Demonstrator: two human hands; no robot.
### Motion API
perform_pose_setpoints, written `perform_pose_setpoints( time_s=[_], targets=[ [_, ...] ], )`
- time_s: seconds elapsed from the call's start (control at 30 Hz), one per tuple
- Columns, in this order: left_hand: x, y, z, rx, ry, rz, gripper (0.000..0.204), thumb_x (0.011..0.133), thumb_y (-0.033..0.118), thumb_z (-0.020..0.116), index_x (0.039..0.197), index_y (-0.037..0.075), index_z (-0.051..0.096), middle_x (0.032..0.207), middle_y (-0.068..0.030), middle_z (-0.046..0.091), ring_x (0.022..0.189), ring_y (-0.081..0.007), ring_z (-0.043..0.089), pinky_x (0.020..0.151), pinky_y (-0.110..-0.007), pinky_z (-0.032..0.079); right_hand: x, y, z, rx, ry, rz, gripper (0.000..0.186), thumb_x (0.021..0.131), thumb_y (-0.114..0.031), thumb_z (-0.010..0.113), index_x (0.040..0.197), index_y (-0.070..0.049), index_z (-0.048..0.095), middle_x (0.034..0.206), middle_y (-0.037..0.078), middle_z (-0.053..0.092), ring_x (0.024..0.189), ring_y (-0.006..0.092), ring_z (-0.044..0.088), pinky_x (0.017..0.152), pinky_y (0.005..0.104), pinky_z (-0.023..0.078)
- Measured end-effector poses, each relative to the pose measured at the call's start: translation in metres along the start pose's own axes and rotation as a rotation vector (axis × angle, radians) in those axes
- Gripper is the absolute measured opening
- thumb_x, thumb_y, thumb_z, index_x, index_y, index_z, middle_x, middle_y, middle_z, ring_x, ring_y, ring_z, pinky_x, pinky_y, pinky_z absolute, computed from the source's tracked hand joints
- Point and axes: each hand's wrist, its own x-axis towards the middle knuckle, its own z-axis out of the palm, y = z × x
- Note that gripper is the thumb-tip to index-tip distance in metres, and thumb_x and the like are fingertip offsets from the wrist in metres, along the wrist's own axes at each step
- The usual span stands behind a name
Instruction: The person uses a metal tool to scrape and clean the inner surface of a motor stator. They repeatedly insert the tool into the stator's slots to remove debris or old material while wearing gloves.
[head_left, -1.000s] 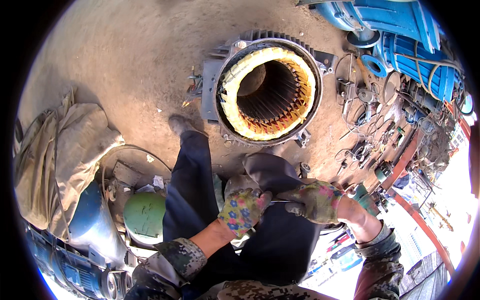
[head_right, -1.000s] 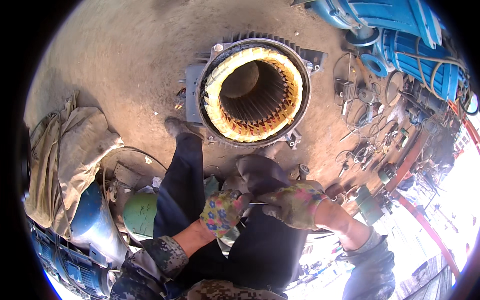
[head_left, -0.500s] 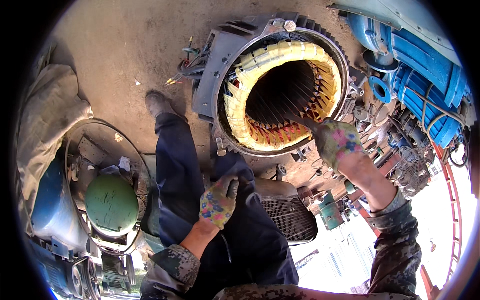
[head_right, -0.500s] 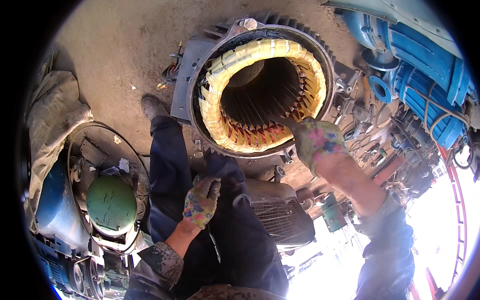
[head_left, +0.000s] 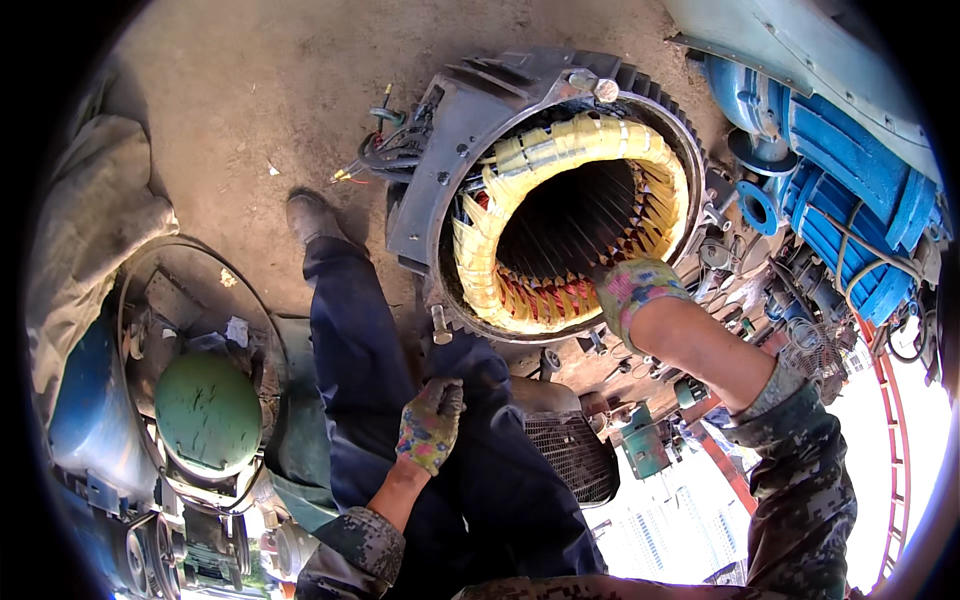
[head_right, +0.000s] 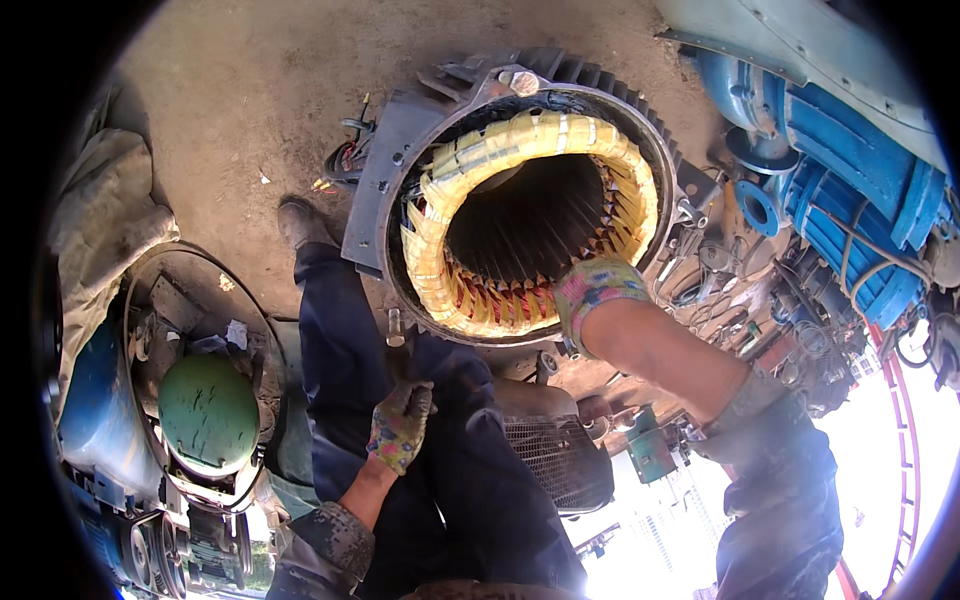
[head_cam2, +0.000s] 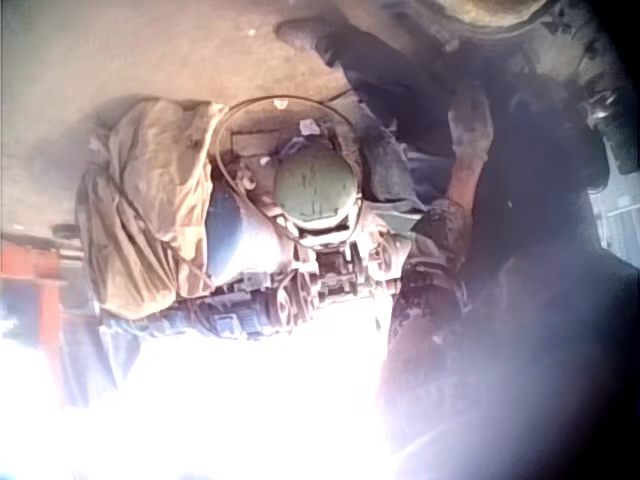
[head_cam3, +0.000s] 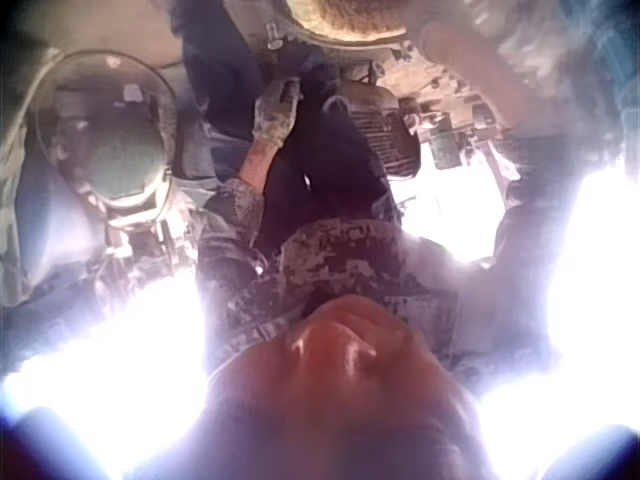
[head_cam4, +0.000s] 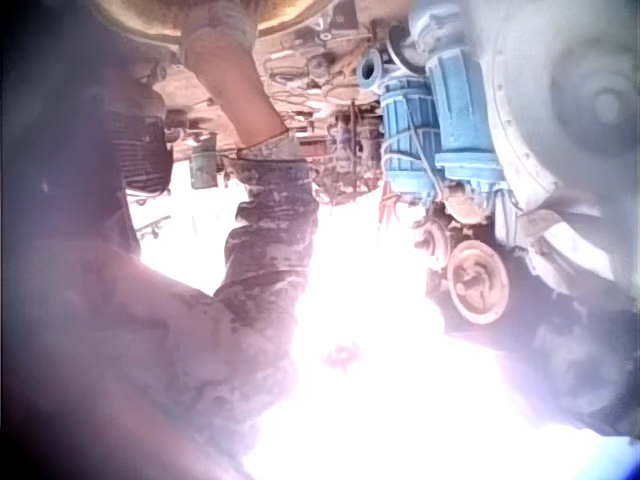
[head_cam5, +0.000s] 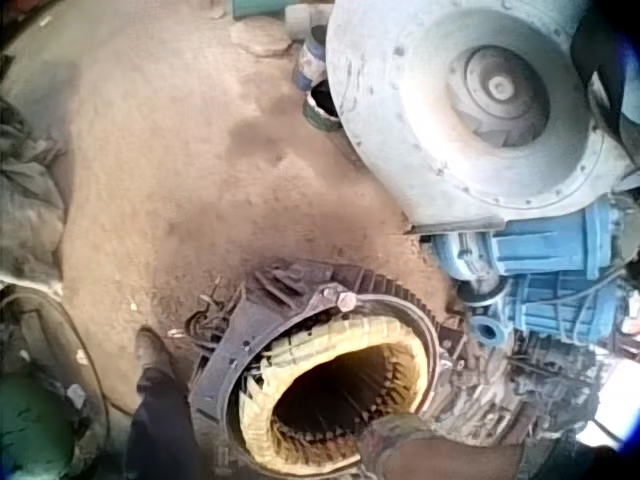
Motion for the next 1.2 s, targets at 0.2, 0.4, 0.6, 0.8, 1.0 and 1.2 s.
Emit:
perform_pose_setpoints(
  time_s=[0.2, 0.4, 0.6, 0.8, 1.0, 1.2],
  targets=[
    [0.009, -0.002, -0.034, -0.479, -0.130, -0.357, 0.026, 0.104, 0.026, 0.063, 0.113, 0.003, 0.069, 0.084, -0.0043, 0.071, 0.056, -0.0052, 0.053, 0.049, -0.021, 0.038, 0.016, -0.008, -0.009, -0.026, -0.075, 0.087, 0.024, 0.090, -0.014, 0.065, 0.109, -0.008, 0.078, 0.109, 0.013, 0.076, 0.104, 0.0295, 0.073, 0.086, 0.0401, 0.059],
    [-0.018, 0.007, -0.077, -0.885, -0.288, -0.448, 0.037, 0.105, 0.033, 0.056, 0.121, 0.001, 0.064, 0.099, -0.0125, 0.073, 0.060, -0.0105, 0.057, 0.051, -0.024, 0.041, -0.001, -0.006, -0.016, -0.059, -0.045, 0.059, 0.021, 0.092, -0.014, 0.061, 0.104, -0.007, 0.077, 0.104, 0.015, 0.076, 0.094, 0.0305, 0.075, 0.079, 0.0395, 0.059],
    [-0.044, 0.036, -0.077, -1.098, -0.295, -0.526, 0.041, 0.106, 0.033, 0.052, 0.122, -0.003, 0.063, 0.104, -0.0181, 0.073, 0.071, -0.0155, 0.062, 0.058, -0.027, 0.046, 0.032, 0.009, 0.016, 0.107, 0.188, 0.003, 0.025, 0.092, -0.017, 0.060, 0.111, -0.008, 0.075, 0.110, 0.018, 0.074, 0.098, 0.0349, 0.073, 0.082, 0.0414, 0.059],
    [-0.098, 0.108, -0.093, -0.890, -0.339, -0.295, 0.044, 0.105, 0.033, 0.052, 0.122, -0.006, 0.062, 0.103, -0.0225, 0.072, 0.063, -0.0200, 0.062, 0.049, -0.027, 0.044, 0.003, 0.014, 0.040, 0.352, 0.336, -0.140, 0.026, 0.090, -0.013, 0.060, 0.112, -0.008, 0.073, 0.108, 0.018, 0.074, 0.102, 0.0344, 0.072, 0.086, 0.0434, 0.058],
    [-0.039, 0.101, -0.088, -0.983, -0.340, -0.464, 0.044, 0.106, 0.035, 0.052, 0.128, -0.002, 0.061, 0.113, -0.0208, 0.070, 0.075, -0.0214, 0.066, 0.060, -0.030, 0.051, -0.016, 0.008, 0.020, 0.342, 0.250, -0.190, 0.022, 0.087, -0.010, 0.066, 0.104, -0.007, 0.078, 0.104, 0.015, 0.076, 0.100, 0.0313, 0.074, 0.084, 0.0395, 0.059],
    [0.046, 0.106, -0.074, -0.921, -0.503, -0.623, 0.039, 0.107, 0.033, 0.051, 0.132, 0.005, 0.062, 0.128, -0.0170, 0.066, 0.097, -0.0210, 0.065, 0.084, -0.036, 0.053, 0.022, -0.010, 0.028, 0.455, 0.061, -0.135, 0.025, 0.094, -0.015, 0.057, 0.108, -0.007, 0.076, 0.109, 0.013, 0.076, 0.099, 0.0296, 0.074, 0.083, 0.0400, 0.060]
  ],
)
